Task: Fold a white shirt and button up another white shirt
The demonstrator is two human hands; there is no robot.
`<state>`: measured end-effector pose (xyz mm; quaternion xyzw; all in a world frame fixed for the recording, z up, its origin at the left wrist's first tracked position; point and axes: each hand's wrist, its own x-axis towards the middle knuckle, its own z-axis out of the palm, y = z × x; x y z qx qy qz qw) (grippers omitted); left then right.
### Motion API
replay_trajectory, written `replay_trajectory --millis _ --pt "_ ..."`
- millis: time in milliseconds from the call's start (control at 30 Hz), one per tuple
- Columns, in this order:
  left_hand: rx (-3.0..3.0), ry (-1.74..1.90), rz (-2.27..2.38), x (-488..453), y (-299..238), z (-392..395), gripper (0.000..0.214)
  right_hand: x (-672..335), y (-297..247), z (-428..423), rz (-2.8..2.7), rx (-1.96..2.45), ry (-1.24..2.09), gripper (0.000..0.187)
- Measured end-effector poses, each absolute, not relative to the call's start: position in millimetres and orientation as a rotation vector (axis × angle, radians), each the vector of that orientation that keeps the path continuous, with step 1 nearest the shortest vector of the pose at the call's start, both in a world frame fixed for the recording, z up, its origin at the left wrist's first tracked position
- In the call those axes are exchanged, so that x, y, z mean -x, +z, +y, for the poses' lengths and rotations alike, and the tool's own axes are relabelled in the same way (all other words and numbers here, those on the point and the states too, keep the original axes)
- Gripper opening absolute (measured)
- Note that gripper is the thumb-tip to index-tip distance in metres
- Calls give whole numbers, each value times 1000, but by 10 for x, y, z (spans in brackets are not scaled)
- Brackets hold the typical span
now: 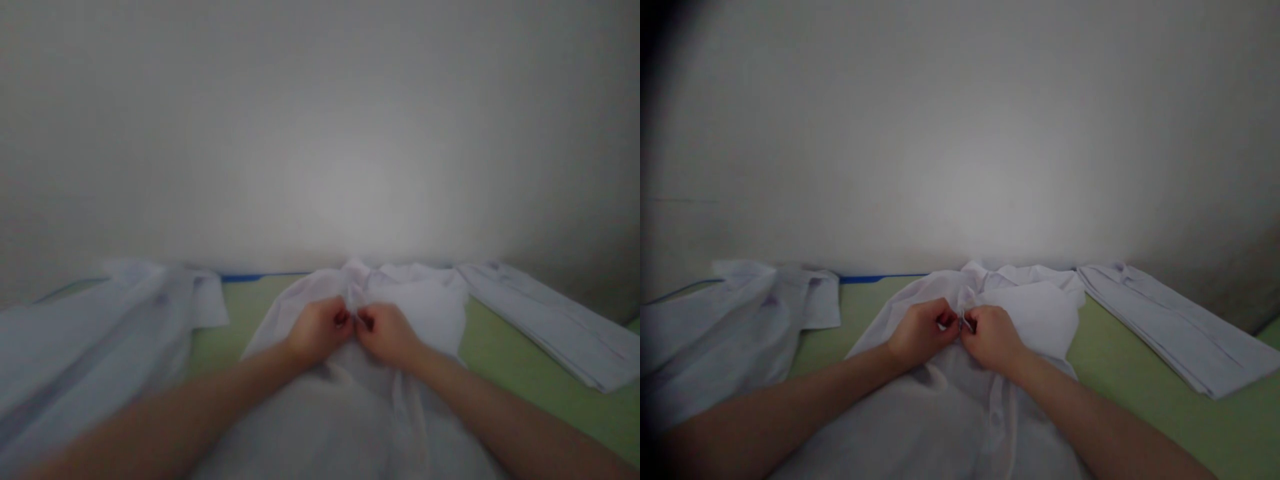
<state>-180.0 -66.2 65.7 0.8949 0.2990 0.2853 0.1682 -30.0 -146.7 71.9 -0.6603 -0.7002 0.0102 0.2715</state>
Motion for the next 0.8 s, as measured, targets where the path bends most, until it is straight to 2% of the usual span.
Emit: replay_trajectory --millis 400,600,800 --pt "-2681 777 785 1829 681 -673 13 346 774 -1519 -1984 1746 -11 12" --pt "-2610 878 743 1860 670 -641 20 259 798 -1489 -2007 1591 238 20" --pt "-2349 910 798 1786 606 -674 22 220 745 -1489 -1991 1692 -69 22"
